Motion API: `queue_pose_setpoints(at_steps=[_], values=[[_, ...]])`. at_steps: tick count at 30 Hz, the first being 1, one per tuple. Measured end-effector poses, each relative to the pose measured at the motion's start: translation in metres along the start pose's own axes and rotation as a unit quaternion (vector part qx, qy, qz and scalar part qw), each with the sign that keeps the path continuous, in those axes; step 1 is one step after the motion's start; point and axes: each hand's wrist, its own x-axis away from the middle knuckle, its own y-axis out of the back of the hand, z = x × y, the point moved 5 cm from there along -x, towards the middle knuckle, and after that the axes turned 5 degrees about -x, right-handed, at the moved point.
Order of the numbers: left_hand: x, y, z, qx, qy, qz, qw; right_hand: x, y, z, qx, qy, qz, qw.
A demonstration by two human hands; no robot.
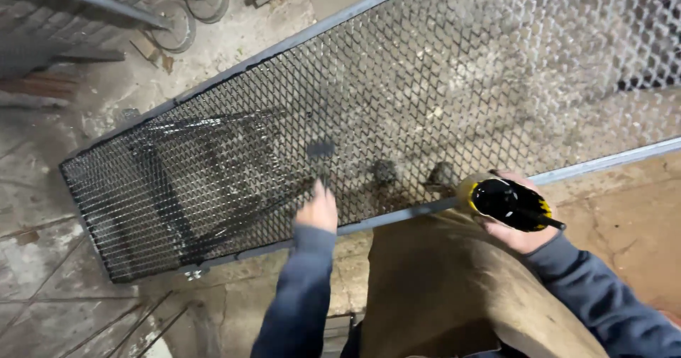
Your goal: Painting a metal grate using a small roller and black paint.
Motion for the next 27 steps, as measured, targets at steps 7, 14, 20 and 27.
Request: queue_pose_setpoints(at_steps=[7, 14, 20, 27], values=[[0.115, -0.132, 0.070, 0.003, -0.034, -0.088, 0.996, -0.011, 0.001, -0.001, 0.048, 0.069, 0.082, 0.993], [-0.023, -0.033, 0.010, -0.020, -0.004, -0.063, 0.998, -0.011, 0.009, 0.005, 0.001, -0.019, 0.026, 0.999], [-0.064, -0.020, 0.007, 0.010, -0.022, -0.072, 0.997, -0.029, 0.043, 0.008, 0.110, 0.009, -0.013, 0.994], [0.021, -0.127, 0.070, -0.071, 0.027, 0.021, 0.997, -0.056, 0.103, -0.078, 0.125, -0.030, -0.101, 0.987]])
